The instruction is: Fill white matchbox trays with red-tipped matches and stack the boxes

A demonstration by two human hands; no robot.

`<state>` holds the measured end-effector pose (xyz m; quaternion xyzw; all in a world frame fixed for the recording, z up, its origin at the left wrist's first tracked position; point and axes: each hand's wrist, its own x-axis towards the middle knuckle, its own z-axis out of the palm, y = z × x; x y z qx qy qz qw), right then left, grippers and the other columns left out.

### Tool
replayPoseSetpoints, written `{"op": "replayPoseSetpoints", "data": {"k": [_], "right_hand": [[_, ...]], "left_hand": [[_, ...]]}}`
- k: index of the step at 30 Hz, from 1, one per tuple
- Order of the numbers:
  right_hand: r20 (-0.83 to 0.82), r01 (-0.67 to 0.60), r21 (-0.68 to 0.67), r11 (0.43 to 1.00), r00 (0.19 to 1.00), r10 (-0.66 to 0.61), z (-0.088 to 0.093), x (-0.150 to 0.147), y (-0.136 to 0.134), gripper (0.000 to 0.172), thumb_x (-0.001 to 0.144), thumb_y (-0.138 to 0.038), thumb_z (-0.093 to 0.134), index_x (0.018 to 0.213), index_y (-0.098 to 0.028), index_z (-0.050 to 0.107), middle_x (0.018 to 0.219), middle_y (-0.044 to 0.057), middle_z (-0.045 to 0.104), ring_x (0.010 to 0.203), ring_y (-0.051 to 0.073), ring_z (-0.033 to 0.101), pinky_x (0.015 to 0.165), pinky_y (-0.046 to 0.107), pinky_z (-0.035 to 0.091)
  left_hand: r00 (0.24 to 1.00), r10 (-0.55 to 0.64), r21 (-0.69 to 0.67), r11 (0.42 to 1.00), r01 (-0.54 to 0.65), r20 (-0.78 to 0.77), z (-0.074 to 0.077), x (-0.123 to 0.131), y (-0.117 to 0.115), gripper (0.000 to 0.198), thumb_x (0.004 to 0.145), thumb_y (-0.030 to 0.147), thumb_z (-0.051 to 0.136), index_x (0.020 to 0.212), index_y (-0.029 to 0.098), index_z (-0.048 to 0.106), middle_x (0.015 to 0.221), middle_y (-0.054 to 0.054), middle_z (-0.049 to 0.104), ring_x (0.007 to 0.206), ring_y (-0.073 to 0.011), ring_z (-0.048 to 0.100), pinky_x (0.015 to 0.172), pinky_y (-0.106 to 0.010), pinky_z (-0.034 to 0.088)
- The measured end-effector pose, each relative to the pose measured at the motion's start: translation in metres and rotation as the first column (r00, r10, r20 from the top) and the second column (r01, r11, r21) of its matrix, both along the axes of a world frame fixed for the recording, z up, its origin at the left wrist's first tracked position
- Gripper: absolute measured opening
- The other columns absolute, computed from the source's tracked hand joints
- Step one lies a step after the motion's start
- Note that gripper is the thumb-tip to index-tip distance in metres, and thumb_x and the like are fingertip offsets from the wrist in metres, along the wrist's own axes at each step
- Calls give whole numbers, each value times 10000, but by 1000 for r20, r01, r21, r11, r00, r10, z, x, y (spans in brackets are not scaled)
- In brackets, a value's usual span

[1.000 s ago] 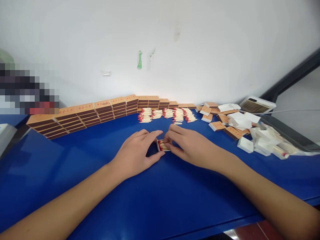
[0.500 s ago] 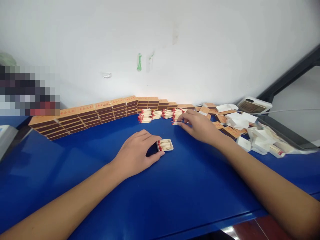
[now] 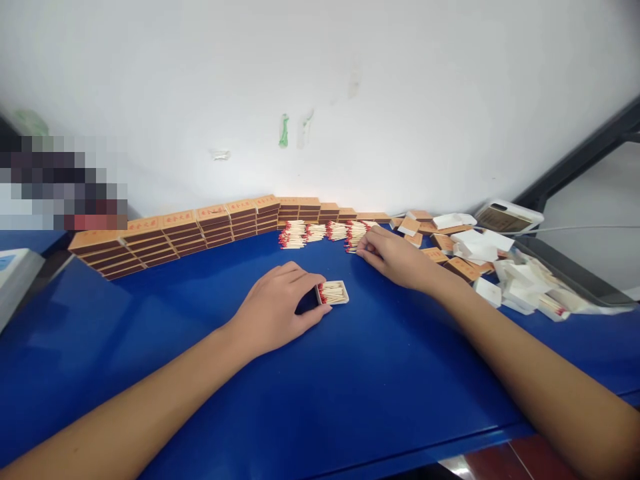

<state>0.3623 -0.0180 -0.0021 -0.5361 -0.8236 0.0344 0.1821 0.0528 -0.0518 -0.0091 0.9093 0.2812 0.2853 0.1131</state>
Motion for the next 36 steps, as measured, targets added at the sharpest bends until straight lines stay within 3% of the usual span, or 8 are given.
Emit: {"op": "replayPoseSetpoints", "data": {"k": [5, 14, 24, 31, 36], "right_hand": [[-29, -24, 19, 1000, 999, 25, 1, -1, -1, 128, 1041, -326, 529, 1012, -224, 600, 1040, 110, 628, 871, 252, 608, 741, 366, 475], [12, -14, -20, 1000, 1000, 14, 6, -3, -2, 178, 1048, -320, 479, 969, -213, 597, 1013, 121, 611, 838, 255, 597, 746, 384, 476], [-66, -201, -63, 977, 978, 197, 39, -52, -56, 139, 1085, -287, 498, 1040, -226, 614, 1030, 82, 640, 848, 213, 618, 739, 344, 479], [69, -243, -81, 967, 966, 249, 38, -67, -70, 118, 1087, -245, 506, 1027, -203, 599, 1044, 77, 632, 806, 194, 616, 701, 336, 458], [46, -247, -130, 960, 966, 255, 38, -67, -71, 121, 1075, -240, 524, 1009, -209, 621, 1021, 73, 632, 799, 198, 616, 691, 337, 463]], "left_hand": [[1000, -3, 3, 1000, 3, 2, 0, 0, 0, 259, 990, 354, 724, 1213, 228, 686, 1044, -42, 773, 1005, -248, 679, 921, -430, 567], [1000, -1, -2, 1000, 1, -1, 0, -1, 1, 263, 988, 354, 727, 1214, 228, 686, 1042, -37, 771, 999, -243, 678, 930, -430, 568], [999, 44, 28, 999, -44, -7, 0, 1, -1, 402, 984, 384, 731, 1326, 187, 655, 1082, -73, 782, 1021, -261, 695, 914, -444, 587], [999, 32, 23, 999, -32, -7, 3, 1, 0, 314, 979, 378, 743, 1224, 189, 694, 1059, -60, 783, 1003, -256, 692, 907, -438, 581], [1000, 18, 8, 1000, -18, -5, 4, 2, 0, 231, 990, 370, 730, 1148, 203, 708, 1031, -41, 776, 985, -244, 680, 893, -427, 569]]}}
